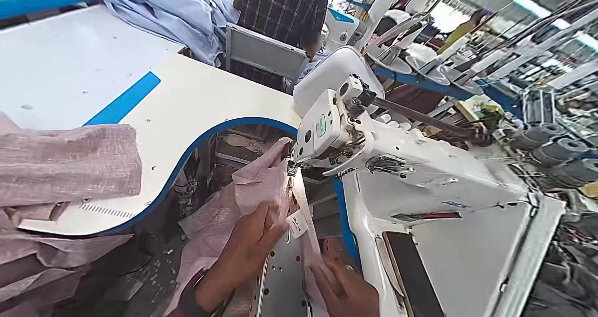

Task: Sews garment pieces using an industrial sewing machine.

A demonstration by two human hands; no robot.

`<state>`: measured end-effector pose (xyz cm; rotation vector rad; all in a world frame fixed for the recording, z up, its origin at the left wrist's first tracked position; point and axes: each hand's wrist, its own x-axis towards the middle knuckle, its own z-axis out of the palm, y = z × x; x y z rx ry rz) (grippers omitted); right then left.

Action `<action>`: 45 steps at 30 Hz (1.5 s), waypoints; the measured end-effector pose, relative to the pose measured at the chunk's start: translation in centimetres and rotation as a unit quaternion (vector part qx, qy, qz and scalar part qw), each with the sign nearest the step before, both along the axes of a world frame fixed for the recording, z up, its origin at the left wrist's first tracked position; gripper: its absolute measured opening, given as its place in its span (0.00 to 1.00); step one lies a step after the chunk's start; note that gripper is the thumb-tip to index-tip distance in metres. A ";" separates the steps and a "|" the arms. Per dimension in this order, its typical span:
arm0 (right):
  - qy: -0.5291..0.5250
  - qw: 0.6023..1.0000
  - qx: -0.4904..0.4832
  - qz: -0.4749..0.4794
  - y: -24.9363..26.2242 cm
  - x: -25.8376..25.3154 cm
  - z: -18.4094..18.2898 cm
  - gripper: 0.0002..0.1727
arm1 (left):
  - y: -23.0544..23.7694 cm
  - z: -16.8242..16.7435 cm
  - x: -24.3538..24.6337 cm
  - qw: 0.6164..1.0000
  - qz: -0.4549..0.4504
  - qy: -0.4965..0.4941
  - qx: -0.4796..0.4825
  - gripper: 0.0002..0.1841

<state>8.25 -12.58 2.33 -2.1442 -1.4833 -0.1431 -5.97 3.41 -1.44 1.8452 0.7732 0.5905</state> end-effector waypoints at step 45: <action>-0.162 0.985 -0.046 0.024 5.1 -2.6 -2.8 0.10 | -3.0 -3.7 0.6 0.996 0.066 -0.064 0.000 0.18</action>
